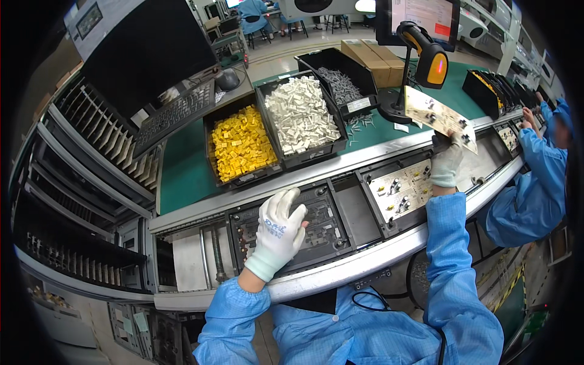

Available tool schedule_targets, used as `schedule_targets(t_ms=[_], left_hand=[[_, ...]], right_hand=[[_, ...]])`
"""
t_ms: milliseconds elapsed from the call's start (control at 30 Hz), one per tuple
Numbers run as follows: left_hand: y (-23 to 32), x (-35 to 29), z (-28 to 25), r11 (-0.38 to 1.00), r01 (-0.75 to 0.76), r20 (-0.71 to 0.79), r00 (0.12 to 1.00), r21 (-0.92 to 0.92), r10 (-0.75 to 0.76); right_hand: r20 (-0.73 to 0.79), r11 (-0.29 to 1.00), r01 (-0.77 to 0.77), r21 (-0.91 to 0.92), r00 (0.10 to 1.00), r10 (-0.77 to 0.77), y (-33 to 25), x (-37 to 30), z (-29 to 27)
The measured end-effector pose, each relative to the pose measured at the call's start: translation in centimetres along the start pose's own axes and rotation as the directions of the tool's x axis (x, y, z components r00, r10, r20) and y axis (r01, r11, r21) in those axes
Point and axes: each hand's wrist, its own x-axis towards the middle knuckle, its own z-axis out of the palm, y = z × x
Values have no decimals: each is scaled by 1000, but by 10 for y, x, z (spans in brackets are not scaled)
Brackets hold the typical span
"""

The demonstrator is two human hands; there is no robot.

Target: Manually assembling electronic components onto circuit boards on a production line.

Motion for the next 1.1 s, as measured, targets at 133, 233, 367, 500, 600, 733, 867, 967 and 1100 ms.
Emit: schedule_targets(t_ms=[133,233,367,500,600,733,867,967,1100], left_hand=[[-1,0,1,1000,-11,-10,1000,20,11],[-2,0,0,999,-12,-13,1000,39,12],[-1,2,1,1000,-13,-9,1000,28,14],[5,3,-1,1000,-24,-14,1000,21,24],[0,-2,1,1000,7,-7,1000,14,-7],[-3,-9,1,999,21,-23,1000,36,-20],[-16,-7,6,999,47,-175,984,9,-44],[-31,0,-6,986,166,-299,939,-31,-168],[-47,-33,-36,882,400,-392,791,-248,-469]], right_hand=[[-140,990,133,-35,981,-137,-6,4,-9],[-153,898,242,-367,937,-315,-12,-5,-7],[-100,889,252,-383,945,-311,-16,-5,-10],[-129,951,218,-218,960,-249,-17,8,-28],[-208,992,125,-31,970,-129,-11,2,-18],[352,166,521,-837,746,-565,-4,-6,-28],[332,975,-8,-223,940,83,4,-32,-28],[554,924,62,-377,815,171,-6,-150,6],[419,773,-386,-504,673,609,-31,-265,68]])
